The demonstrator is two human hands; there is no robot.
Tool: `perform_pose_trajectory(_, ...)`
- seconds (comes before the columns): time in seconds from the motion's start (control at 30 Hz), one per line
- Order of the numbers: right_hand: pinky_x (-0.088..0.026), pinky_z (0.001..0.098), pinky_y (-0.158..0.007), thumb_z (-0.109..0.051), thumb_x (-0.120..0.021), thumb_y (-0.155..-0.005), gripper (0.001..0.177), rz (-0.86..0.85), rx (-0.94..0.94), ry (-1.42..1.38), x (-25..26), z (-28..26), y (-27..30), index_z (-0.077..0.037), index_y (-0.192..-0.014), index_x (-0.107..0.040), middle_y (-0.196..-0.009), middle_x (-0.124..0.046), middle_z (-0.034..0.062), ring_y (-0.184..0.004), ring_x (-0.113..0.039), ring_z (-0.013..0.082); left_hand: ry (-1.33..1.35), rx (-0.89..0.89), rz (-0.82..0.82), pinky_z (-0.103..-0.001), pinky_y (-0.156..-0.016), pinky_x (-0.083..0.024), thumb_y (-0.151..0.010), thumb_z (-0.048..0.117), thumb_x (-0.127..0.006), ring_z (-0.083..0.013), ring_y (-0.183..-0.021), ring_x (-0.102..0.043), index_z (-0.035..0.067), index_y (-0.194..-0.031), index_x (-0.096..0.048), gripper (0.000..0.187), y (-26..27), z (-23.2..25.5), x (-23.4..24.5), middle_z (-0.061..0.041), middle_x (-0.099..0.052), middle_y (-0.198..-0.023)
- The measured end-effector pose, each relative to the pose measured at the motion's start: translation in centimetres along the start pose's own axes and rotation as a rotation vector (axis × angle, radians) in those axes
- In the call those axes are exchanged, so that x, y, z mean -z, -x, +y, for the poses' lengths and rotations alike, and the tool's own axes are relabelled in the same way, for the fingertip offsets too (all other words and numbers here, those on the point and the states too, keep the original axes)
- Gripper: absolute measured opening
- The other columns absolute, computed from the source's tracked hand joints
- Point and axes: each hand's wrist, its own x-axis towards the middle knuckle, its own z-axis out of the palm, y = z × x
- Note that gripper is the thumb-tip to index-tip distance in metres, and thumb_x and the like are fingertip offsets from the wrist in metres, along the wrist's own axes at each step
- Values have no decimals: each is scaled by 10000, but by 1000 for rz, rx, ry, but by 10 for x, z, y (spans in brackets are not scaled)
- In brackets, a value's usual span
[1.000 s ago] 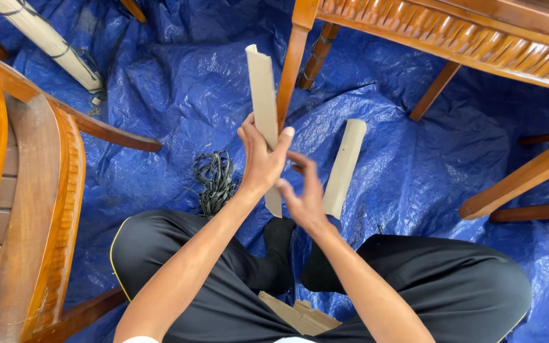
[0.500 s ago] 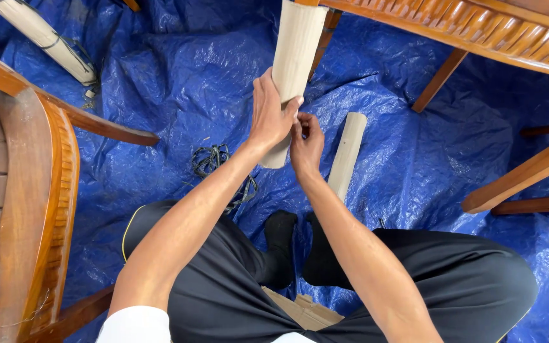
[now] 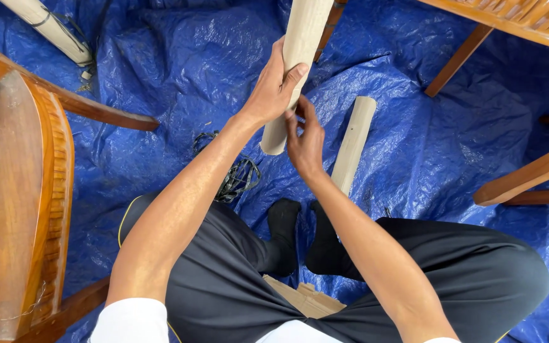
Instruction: Wrapping furniture legs with cardboard and securing them with plastic ties.
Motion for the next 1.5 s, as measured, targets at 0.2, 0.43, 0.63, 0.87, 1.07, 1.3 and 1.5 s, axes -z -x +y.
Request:
perform_pose_trajectory(0.2, -495, 352, -580, -239, -684, -1001, 258, -101, -233, 69, -4, 14, 15, 6, -1062, -633, -881, -725, 152, -679, -605, 131, -10, -190, 126, -496, -1147, -508, -1151, 411, -495, -355, -1437, -558, 111, -1621, -227, 619, -8, 1, 0, -206, -528, -1533)
perform_pose_trajectory(0.43, -434, 310, -565, -204, -738, -999, 256, 57, -153, 42, 2, 7, -5, 6, -946, -603, -729, -579, 86, -676, -457, 101, 84, -264, 281, -411, -1147, -538, -1150, 363, -570, -294, -1364, -652, 109, -1543, -411, 494, -23, 38, 9, -157, -641, -1431)
perform_pose_trajectory(0.63, -454, 287, -622, -238, -713, -1005, 250, -28, -132, -90, 7, 14, -16, -19, -943, -610, -772, -607, 15, -707, -463, 75, 91, -198, 245, -412, -1092, -585, -1136, 354, -563, -284, -1299, -700, 130, -1503, -454, 443, -28, 33, 11, -145, -698, -1360)
perform_pose_trajectory(0.87, -499, 290, -633, -276, -699, -1005, 246, -106, -215, -52, 4, 33, -1, -38, -954, -660, -798, -665, 10, -722, -562, 68, 25, -262, 270, -458, -1156, -525, -1173, 340, -505, -310, -1389, -620, 139, -1564, -375, 458, -5, 28, 3, -164, -610, -1474)
perform_pose_trajectory(1.07, -575, 288, -710, -281, -651, -1030, 250, -204, -236, -254, 1, 52, 1, -36, -983, -658, -862, -682, 2, -793, -628, 66, -2, -171, 253, -470, -1145, -514, -1178, 380, -414, -323, -1408, -598, 142, -1602, -320, 495, 6, 17, -6, -170, -571, -1517)
perform_pose_trajectory(1.3, -523, 335, -773, -223, -604, -1067, 216, -178, -258, -210, -4, 54, 4, -8, -1066, -630, -913, -673, 45, -826, -587, 134, -35, -42, 208, -470, -987, -576, -1055, 394, -558, -364, -1246, -651, 38, -1544, -258, 676, 4, 22, -15, -258, -562, -1385)
perform_pose_trajectory(1.5, -567, 384, -815, -115, -550, -1042, 167, -102, -148, -103, -2, 17, 3, -15, -1173, -577, -1088, -712, 112, -1014, -705, 225, -122, -69, 254, -511, -980, -564, -1034, 189, -640, -404, -1231, -654, 11, -1511, -282, 622, 6, 26, -16, -286, -573, -1363)
